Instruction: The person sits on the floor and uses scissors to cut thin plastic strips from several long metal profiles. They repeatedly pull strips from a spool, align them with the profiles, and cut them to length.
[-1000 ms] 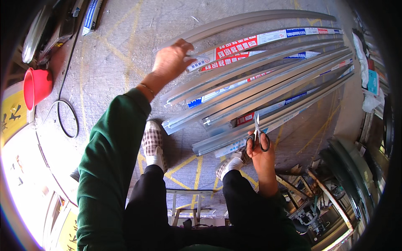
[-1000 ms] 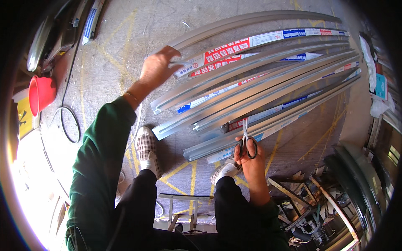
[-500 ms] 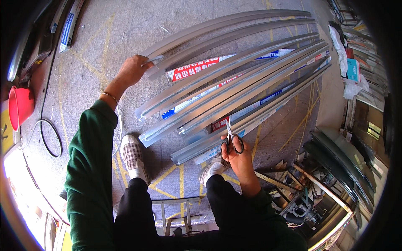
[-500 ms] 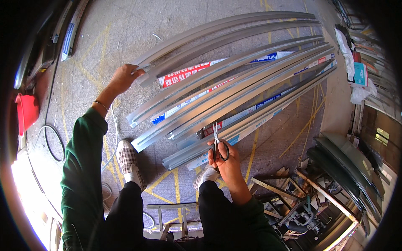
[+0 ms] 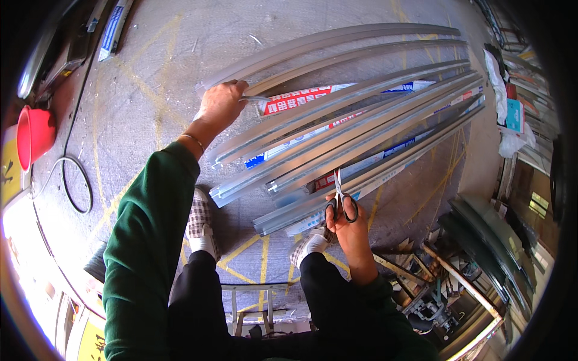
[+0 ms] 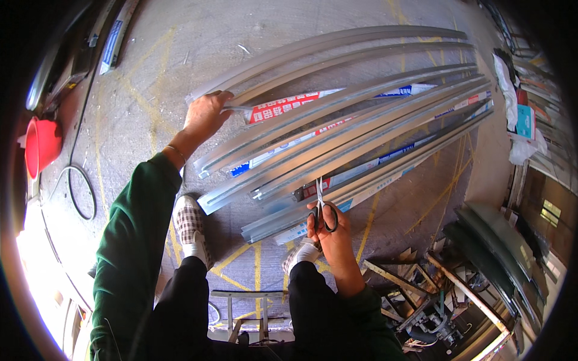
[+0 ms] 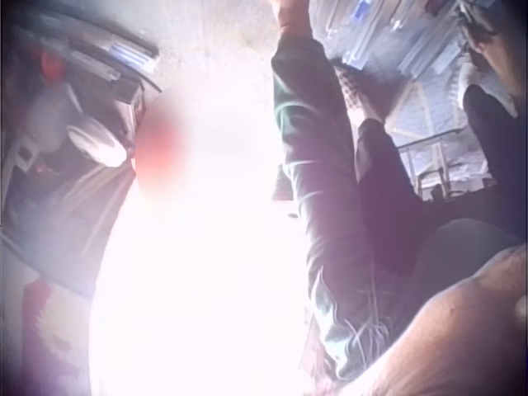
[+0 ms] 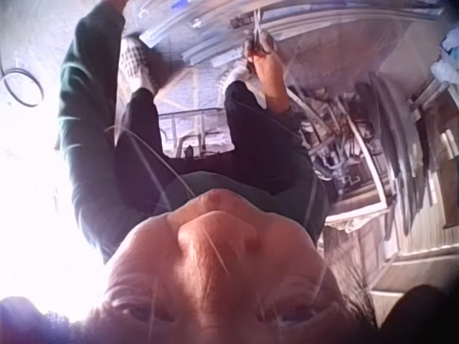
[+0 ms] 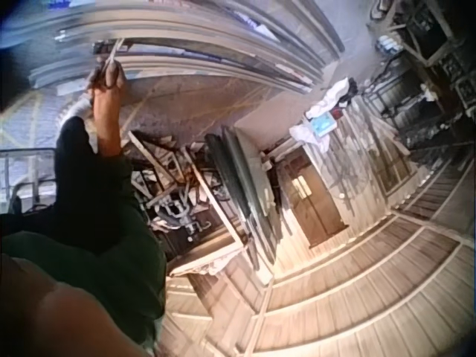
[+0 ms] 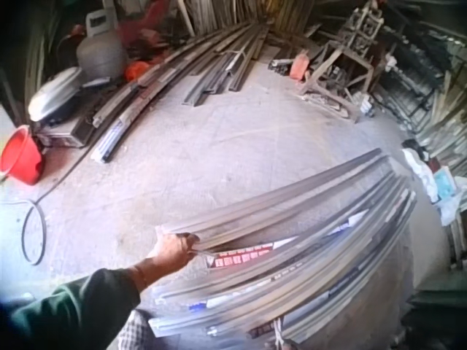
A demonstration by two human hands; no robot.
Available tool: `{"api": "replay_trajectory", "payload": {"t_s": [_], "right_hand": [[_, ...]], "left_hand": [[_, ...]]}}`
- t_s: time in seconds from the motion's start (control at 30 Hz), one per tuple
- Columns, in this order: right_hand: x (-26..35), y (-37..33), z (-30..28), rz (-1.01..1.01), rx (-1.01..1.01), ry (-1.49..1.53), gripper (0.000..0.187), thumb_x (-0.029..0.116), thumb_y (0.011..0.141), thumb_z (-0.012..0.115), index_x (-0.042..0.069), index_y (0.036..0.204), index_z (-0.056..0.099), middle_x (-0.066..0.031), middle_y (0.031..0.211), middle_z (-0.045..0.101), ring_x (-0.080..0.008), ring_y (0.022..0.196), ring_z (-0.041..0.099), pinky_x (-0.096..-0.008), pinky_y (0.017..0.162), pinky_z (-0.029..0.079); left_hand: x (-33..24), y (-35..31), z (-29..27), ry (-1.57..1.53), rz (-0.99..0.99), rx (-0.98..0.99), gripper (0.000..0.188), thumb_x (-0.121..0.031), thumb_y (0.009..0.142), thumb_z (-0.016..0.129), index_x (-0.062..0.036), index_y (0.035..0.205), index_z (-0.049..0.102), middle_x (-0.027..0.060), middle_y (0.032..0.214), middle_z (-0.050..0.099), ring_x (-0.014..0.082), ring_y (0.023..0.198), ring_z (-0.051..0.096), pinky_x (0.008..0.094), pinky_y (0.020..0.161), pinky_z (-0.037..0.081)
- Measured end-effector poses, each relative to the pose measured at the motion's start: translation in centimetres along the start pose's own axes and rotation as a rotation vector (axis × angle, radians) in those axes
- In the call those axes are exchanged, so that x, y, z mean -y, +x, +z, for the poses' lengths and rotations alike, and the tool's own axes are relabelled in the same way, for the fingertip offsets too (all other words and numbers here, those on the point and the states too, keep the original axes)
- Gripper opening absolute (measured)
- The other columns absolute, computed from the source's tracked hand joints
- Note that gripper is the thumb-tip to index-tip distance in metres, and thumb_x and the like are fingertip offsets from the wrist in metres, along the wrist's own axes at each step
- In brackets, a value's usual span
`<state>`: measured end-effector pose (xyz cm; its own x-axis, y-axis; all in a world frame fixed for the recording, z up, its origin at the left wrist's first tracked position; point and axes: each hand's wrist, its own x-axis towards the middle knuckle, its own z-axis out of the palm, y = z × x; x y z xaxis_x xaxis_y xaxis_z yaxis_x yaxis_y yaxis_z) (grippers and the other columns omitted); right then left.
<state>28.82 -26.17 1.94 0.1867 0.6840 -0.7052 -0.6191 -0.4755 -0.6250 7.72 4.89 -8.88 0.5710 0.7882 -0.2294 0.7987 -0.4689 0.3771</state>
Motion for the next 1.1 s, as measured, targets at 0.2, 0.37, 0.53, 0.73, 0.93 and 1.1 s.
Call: {"api": "replay_trajectory", "payload": {"t_s": [0.2, 0.37, 0.53, 0.73, 0.93, 1.1], "right_hand": [[-0.1, 0.2, -0.2, -0.033, 0.003, 0.012, 0.044, 0.039, 0.103, 0.055, -0.002, 0.117, 0.059, -0.0086, 0.077, 0.06, -0.0151, 0.064, 0.057, -0.0265, 0.055, 0.039], [0.0, 0.4, -0.3, -0.02, -0.001, -0.036, 0.05, 0.046, 0.101, 0.055, -0.001, 0.118, 0.057, -0.0066, 0.074, 0.056, -0.0135, 0.063, 0.052, -0.0264, 0.055, 0.038], [0.1, 0.9, 0.3, -0.027, 0.016, -0.061, 0.047, 0.044, 0.102, 0.053, 0.0, 0.117, 0.058, -0.0062, 0.074, 0.057, -0.0136, 0.061, 0.052, -0.0251, 0.053, 0.037], [0.1, 1.1, 0.9, -0.023, -0.011, -0.033, 0.045, 0.038, 0.103, 0.053, -0.004, 0.116, 0.06, -0.0097, 0.076, 0.063, -0.0154, 0.06, 0.059, -0.0254, 0.051, 0.04], [0.0, 1.3, 1.2, -0.021, 0.007, -0.047, 0.045, 0.038, 0.103, 0.053, -0.005, 0.116, 0.06, -0.0099, 0.076, 0.064, -0.0155, 0.06, 0.059, -0.025, 0.051, 0.04], [0.0, 1.6, 1.3, -0.021, 0.034, -0.039, 0.045, 0.038, 0.103, 0.053, -0.004, 0.116, 0.06, -0.0101, 0.076, 0.064, -0.0157, 0.06, 0.059, -0.0249, 0.051, 0.04]], "left_hand": [[1.1, -1.7, -1.5, -0.006, 0.019, -0.041, 0.045, -0.028, 0.085, 0.078, -0.0062, 0.123, 0.066, 0.0165, 0.107, 0.072, 0.0346, 0.092, 0.07, 0.0401, 0.08, 0.057], [5.2, -5.7, -2.7, -0.176, -0.242, 0.044, 0.07, -0.066, 0.09, 0.06, -0.0032, 0.119, 0.065, 0.0161, 0.098, 0.072, 0.0315, 0.086, 0.071, 0.042, 0.076, 0.056], [11.0, -6.9, -1.8, -0.734, -0.239, -0.059, 0.028, -0.025, 0.1, 0.06, -0.0017, 0.089, 0.071, 0.005, 0.079, 0.069, 0.0123, 0.072, 0.059, 0.0312, 0.068, 0.047], [12.6, -6.2, 0.3, -0.936, -0.322, -0.195, 0.016, -0.018, 0.098, 0.064, -0.0036, 0.098, 0.071, 0.001, 0.082, 0.07, 0.0089, 0.074, 0.06, 0.025, 0.064, 0.048], [12.3, -4.9, 0.8, -0.897, -0.405, -0.179, 0.016, -0.017, 0.096, 0.065, -0.0025, 0.1, 0.072, 0.0028, 0.084, 0.073, 0.0106, 0.075, 0.063, 0.0261, 0.065, 0.051], [12.4, -4.5, 1.4, -0.883, -0.44, -0.174, 0.018, -0.015, 0.094, 0.068, 0.0013, 0.097, 0.072, 0.0056, 0.083, 0.074, 0.0117, 0.073, 0.065, 0.028, 0.071, 0.054]]}}
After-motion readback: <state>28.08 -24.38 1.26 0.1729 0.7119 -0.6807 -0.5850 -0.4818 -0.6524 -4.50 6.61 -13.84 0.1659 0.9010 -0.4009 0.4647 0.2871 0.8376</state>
